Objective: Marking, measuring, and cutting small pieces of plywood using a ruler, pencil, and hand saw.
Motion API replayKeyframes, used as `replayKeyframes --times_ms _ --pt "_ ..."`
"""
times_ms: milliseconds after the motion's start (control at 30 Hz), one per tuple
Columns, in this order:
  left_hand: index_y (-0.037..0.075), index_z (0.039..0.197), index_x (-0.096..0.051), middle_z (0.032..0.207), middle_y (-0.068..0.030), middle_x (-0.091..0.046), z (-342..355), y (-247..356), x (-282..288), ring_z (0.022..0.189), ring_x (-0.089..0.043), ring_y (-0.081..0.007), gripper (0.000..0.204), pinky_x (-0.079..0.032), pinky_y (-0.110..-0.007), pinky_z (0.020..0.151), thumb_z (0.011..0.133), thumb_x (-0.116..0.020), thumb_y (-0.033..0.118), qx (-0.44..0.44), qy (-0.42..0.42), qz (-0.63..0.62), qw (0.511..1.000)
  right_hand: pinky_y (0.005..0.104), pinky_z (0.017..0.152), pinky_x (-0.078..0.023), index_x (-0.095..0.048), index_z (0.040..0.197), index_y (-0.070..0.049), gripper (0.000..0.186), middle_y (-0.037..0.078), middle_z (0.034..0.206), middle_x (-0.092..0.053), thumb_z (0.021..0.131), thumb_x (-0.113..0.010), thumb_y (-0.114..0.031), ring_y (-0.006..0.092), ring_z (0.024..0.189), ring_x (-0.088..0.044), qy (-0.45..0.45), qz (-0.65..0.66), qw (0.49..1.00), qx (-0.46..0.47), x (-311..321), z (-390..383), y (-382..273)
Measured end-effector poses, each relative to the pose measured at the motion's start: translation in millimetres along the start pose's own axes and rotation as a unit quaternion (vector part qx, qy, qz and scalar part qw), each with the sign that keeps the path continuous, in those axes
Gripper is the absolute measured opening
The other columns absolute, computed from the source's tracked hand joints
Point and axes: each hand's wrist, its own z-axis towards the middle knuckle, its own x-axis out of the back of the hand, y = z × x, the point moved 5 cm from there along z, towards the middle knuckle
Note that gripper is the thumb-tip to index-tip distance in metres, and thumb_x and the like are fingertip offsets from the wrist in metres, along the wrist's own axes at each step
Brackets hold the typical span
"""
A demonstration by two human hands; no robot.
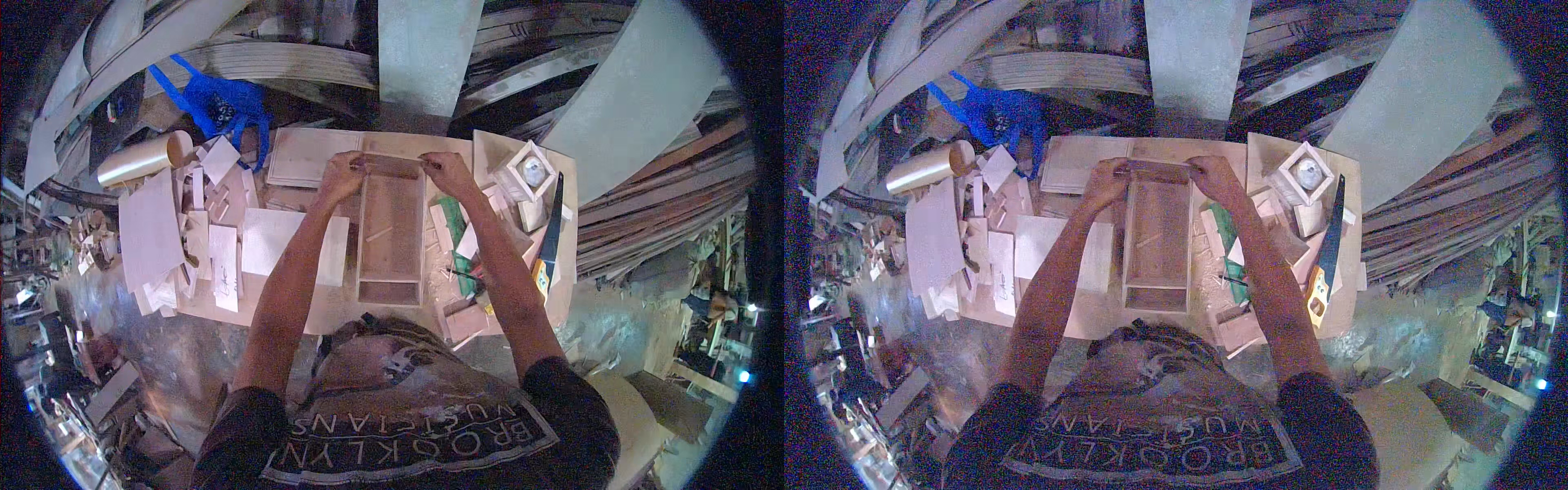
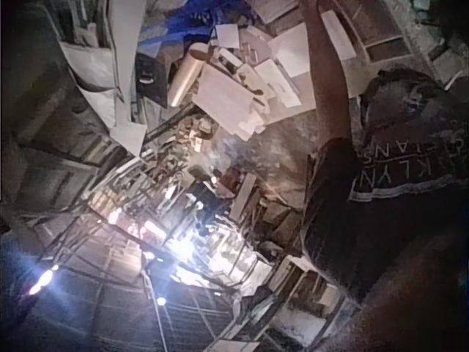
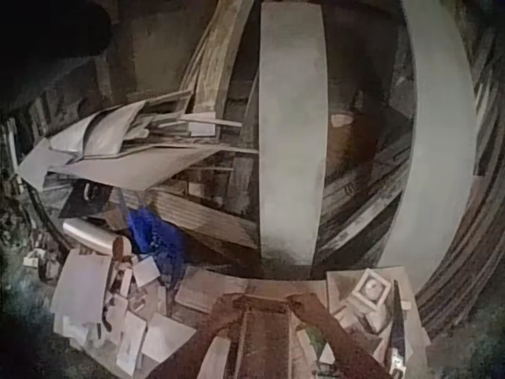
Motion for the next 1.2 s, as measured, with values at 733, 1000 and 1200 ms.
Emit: replayKeyframes --times_ms 733,1000,1200 --pt "-0.002 0.097 -0.070 0.091 -0.0213 -0.070 -6.5 -11.7 -15.8 0.082 -0.069 -0.0343 0.035 -0.054 -0.039 0.078 0.082 -0.070 0.029 0.092 -0.040 -0.016 0.995 0.0339 0.090 -0.049 -0.067 0.114 -0.003 0.035 0.009 0.110 -0.068 0.093 -0.048 -0.024 0.0202 0.105 -0.063 -0.054 0.250 0.957 -0.136 -25.4 -15.2 70.3" --pt "-0.002 0.094 -0.070 0.088 -0.0243 -0.069 -5.9 4.6 -7.7 0.084 -0.069 -0.0331 0.024 -0.054 -0.039 0.075 0.085 -0.058 0.016 0.085 -0.057 -0.029 0.994 0.0332 0.089 -0.048 -0.063 0.121 -0.005 0.042 0.009 0.111 -0.067 0.097 -0.049 -0.036 0.0192 0.102 -0.062 -0.017 0.315 0.928 -0.198 -35.2 -31.6 71.1" --pt "-0.003 0.107 -0.068 0.085 -0.0152 -0.070 -17.9 -16.6 -12.0 0.082 -0.066 -0.0193 0.029 -0.052 -0.032 0.075 0.086 -0.056 0.014 0.176 -0.059 -0.225 0.957 0.0360 0.099 -0.042 -0.059 0.125 -0.004 0.051 0.011 0.122 -0.061 0.096 -0.050 -0.045 0.0219 0.115 -0.055 -0.046 0.339 0.912 -0.225 -37.2 -28.4 53.2"
